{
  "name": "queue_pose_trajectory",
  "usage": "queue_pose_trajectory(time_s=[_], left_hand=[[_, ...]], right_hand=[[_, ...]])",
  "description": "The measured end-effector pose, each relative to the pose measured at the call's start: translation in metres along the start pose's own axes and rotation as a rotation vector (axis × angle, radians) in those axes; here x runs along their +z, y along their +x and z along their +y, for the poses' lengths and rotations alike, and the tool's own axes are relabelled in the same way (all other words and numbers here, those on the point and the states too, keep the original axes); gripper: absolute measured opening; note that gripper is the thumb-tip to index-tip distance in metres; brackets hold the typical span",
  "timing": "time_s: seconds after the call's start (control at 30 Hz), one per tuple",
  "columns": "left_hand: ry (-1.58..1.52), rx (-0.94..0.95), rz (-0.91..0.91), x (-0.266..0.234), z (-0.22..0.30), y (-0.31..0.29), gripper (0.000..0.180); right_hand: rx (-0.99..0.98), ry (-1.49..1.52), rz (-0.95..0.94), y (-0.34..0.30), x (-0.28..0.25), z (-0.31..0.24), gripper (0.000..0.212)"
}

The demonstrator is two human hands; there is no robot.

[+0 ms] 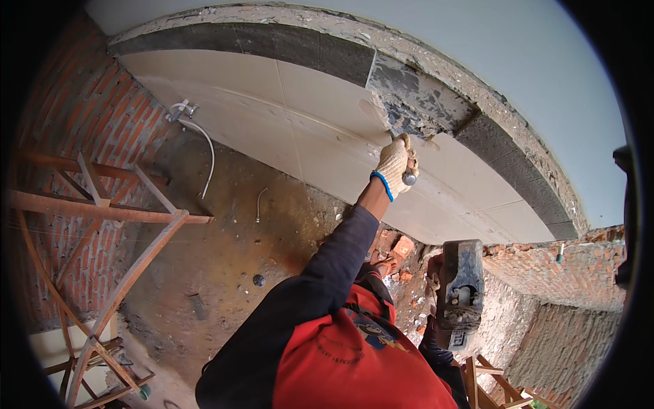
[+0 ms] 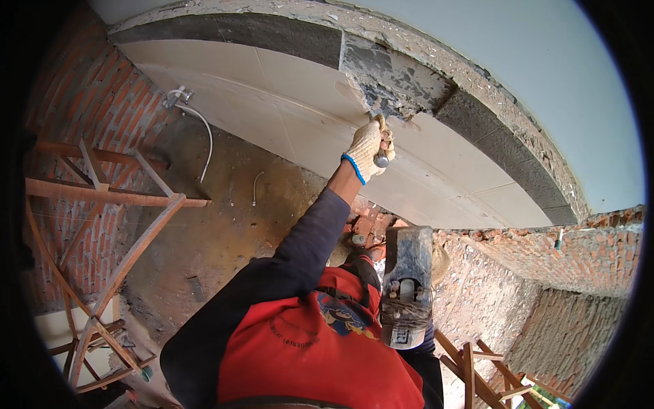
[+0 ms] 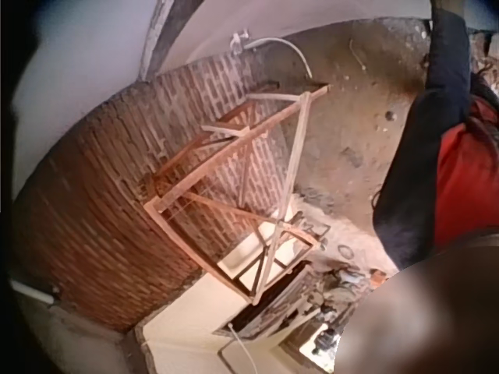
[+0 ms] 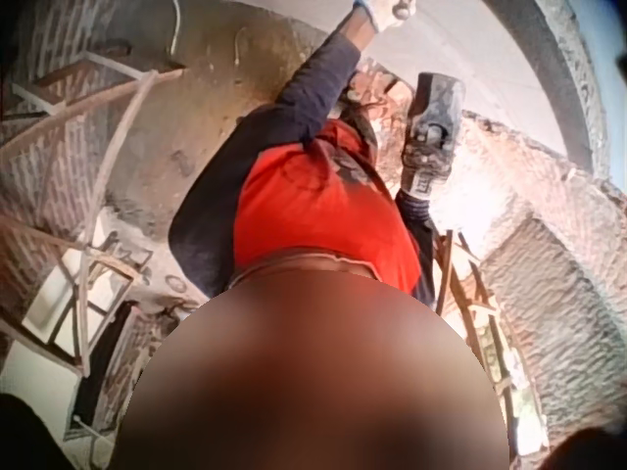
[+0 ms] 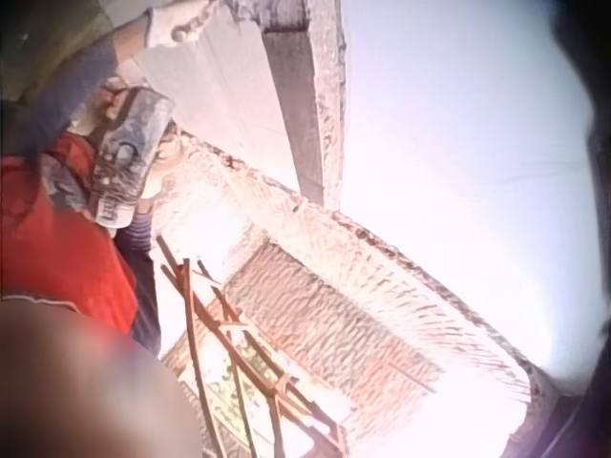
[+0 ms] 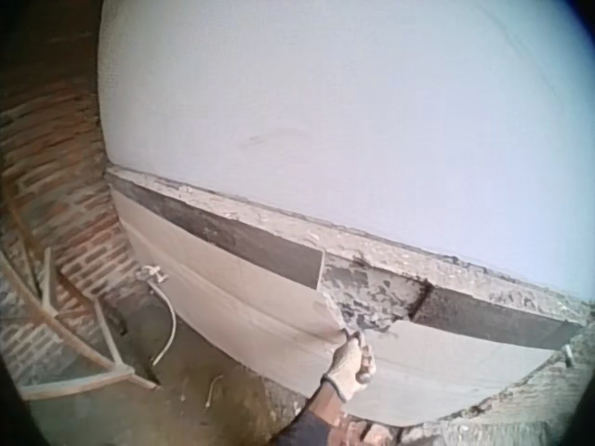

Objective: The person uses a hammer and chisel to remove tiles from a curved wall. They repeatedly strike the chisel to break and pry off tile sections, then briefly rinse the area with a hose before resuming chipping.

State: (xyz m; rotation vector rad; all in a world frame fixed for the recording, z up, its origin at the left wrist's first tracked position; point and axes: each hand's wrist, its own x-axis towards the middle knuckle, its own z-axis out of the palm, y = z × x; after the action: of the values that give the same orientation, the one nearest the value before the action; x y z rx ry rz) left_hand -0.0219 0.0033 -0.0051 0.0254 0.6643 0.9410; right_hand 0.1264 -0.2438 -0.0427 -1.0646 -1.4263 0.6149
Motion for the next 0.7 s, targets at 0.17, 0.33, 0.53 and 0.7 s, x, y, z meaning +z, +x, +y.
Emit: queue_pose_trajectory(time_s=[0.17, 0.33, 0.53, 0.7], left_hand=[[0.011, -0.002, -0.019, -0.003, 0.0, 0.008, 0.023], [0.068, 0.069, -0.059, -0.007, -0.003, 0.018, 0.021], [-0.001, -0.031, -0.042, -0.005, 0.003, 0.003, 0.022], [0.019, -0.017, -0.009, -0.002, 0.003, 0.006, 0.022]], right_hand=[[0.012, -0.22, -0.028, 0.028, 0.031, 0.032, 0.008], [0.368, -0.357, -0.108, 0.039, 0.051, 0.018, 0.008], [0.115, -0.194, -0.057, 0.016, 0.031, 0.006, 0.014], [-0.154, -0.159, -0.023, 0.038, 0.042, 0.061, 0.008]])
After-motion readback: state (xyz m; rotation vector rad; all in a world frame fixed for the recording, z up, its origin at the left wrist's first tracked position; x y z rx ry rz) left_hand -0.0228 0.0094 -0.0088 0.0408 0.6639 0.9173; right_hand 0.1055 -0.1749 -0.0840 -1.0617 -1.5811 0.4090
